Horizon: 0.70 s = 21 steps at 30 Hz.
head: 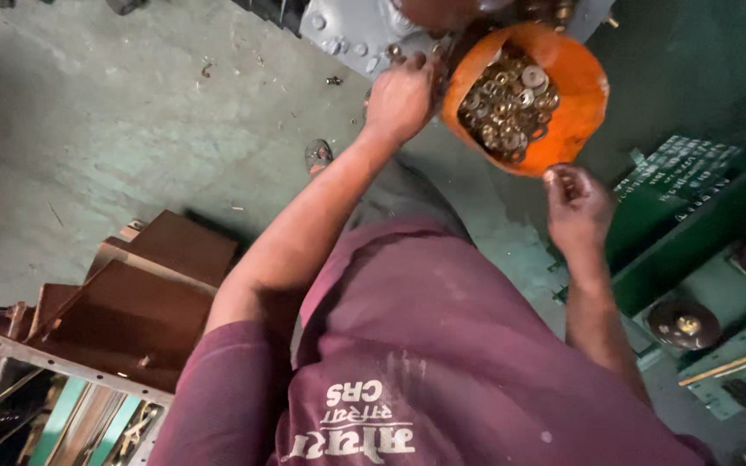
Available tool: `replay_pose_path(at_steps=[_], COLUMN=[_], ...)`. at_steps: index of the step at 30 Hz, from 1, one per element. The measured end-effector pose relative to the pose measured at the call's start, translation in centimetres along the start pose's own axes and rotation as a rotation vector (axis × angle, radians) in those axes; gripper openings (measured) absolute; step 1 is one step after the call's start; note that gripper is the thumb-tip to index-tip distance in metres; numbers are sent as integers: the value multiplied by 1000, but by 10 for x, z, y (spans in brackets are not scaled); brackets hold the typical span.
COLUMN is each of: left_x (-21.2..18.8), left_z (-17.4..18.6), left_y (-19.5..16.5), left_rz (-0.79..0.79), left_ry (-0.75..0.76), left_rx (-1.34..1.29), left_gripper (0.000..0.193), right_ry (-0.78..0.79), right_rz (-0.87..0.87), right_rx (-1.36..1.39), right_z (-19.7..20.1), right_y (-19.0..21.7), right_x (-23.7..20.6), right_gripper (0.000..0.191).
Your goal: The person works on a transformer assembly in a workshop, fitting small hardware parts onto the coil and bushing assembly by hand, retrieving fasteners from an orange bowl, and tightening components with a wrench. They move around the unit to reach different sides while securing parts.
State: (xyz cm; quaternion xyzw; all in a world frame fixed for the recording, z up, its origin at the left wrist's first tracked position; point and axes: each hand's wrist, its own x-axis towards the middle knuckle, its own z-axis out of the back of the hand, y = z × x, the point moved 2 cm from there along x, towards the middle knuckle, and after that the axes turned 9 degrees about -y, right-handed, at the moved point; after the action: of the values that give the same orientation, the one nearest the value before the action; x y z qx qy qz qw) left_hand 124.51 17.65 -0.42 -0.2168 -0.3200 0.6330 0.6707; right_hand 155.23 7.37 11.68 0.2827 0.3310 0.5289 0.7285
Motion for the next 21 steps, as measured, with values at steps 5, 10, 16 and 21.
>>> replay_pose_path(at_steps=[5,10,16,21], left_x=[21,21,25,4], left_z=[-44,-39,-23,19], left_y=[13,16,11,4], left_rz=[161,13,-143,31], left_ry=[326,51,-81,26], left_rx=[203,138,17,-164], left_gripper=[21,27,34,26], right_ry=[30,35,67,123], right_rz=[19,-2,-50,-3], right_rx=[56,44,151,124], right_z=[17,26,24,26], right_y=[-10,-15,-17,-13], right_x=[61,76,70,67], right_gripper=[11,9,11,10])
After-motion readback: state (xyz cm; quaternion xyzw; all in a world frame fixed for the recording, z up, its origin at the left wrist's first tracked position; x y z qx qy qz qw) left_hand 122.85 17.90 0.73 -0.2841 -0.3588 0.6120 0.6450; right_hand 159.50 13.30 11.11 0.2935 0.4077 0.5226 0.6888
